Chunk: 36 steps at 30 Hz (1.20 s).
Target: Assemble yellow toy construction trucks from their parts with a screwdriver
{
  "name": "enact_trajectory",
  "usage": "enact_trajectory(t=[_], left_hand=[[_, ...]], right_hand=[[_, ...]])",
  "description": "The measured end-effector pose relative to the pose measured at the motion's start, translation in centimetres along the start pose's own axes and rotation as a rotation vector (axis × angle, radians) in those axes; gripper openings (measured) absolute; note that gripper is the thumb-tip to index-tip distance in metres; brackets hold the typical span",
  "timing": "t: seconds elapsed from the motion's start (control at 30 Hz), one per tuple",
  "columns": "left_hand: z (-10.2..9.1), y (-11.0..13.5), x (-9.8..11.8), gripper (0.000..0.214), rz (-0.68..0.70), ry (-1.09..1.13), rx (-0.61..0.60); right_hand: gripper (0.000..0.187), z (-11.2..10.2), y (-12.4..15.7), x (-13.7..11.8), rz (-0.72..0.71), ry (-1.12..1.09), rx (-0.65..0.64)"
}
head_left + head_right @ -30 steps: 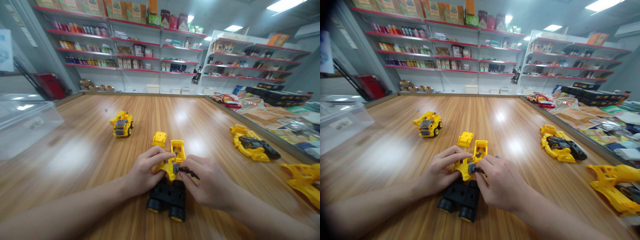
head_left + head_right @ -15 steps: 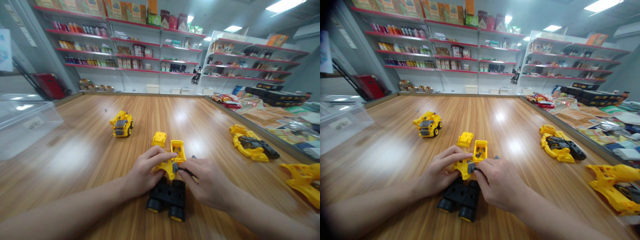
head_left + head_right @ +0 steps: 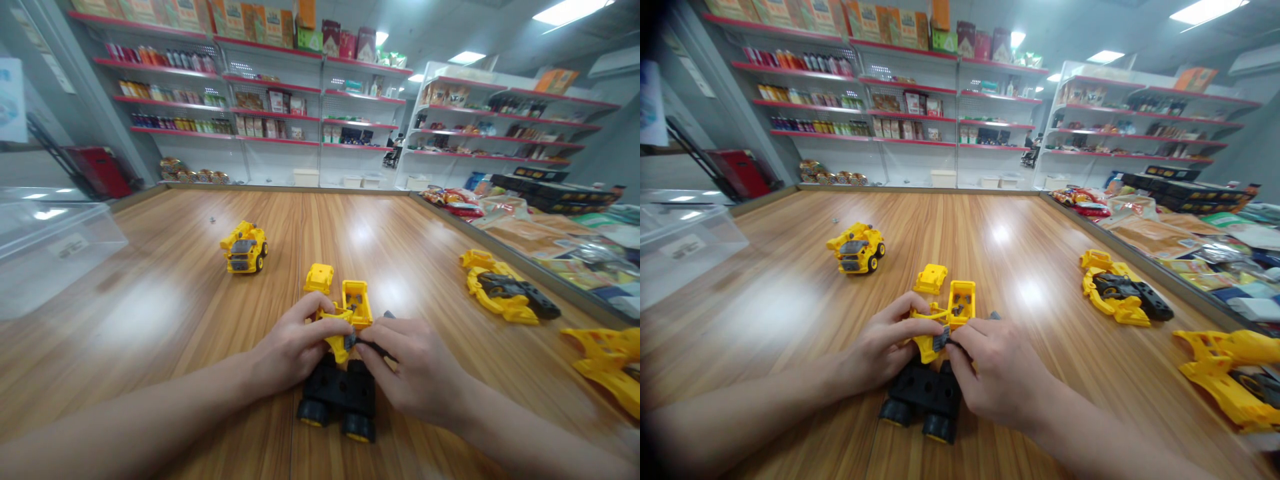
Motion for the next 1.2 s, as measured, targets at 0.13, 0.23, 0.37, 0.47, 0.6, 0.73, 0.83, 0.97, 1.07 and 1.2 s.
enact_trajectory(t=[0.13, 0.23, 0.37, 0.47, 0.6, 0.73, 0.83, 0.97, 1.07, 1.2], left_hand=[[-0.2, 0.1, 0.4, 0.038, 0.09, -0.091, 0.005], [-0.4, 0.0, 1.0, 0.034, 0.144, -0.132, 0.015], [-0.4, -0.2, 1.3, 0.034, 0.146, -0.142, 0.018], [-0.2, -0.1, 1.0, 0.041, 0.098, -0.104, 0.003], [-0.3, 0.1, 0.5, 0.059, 0.058, -0.001, 0.057], [-0.6, 0.0, 0.6, 0.06, 0.053, 0.017, 0.102], [-0.8, -0.3, 1.2, 0.054, 0.065, -0.015, 0.104], [-1.1, -0.7, 1.6, 0.046, 0.015, -0.06, 0.174], [-1.1, -0.9, 1.4, 0.044, -0.041, -0.04, 0.163], [-0.9, -0.7, 0.9, 0.043, -0.034, -0.014, 0.144]], right_hand=[[0.024, 0.2, -0.1, -0.2, 0.077, -0.104, -0.059], [0.033, 0.7, 0.0, 0.0, 0.172, -0.155, -0.143], [0.024, 0.7, 0.0, 0.1, 0.172, -0.14, -0.14], [0.003, 0.0, 0.1, 0.2, 0.143, -0.133, -0.027], [0.006, -0.4, 0.3, 0.1, 0.087, -0.094, 0.028], [0.014, -0.3, 0.1, 0.1, 0.128, -0.102, -0.005], [0.017, -0.1, -0.1, 0.3, 0.236, -0.213, -0.039], [0.016, 0.3, -0.1, 0.6, 0.349, -0.341, -0.072], [0.015, 0.4, -0.1, 0.7, 0.364, -0.39, -0.081], [0.005, 0.2, 0.0, 0.4, 0.277, -0.347, -0.069]])
Point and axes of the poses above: each hand's wrist, its own y-axis away from the middle knuckle, its own z-axis out of the palm, x = y × z, the point moved 4 cm from there along -y, towards the middle knuckle, and after that the axes turned 12 degrees about y, right-handed, at the moved point
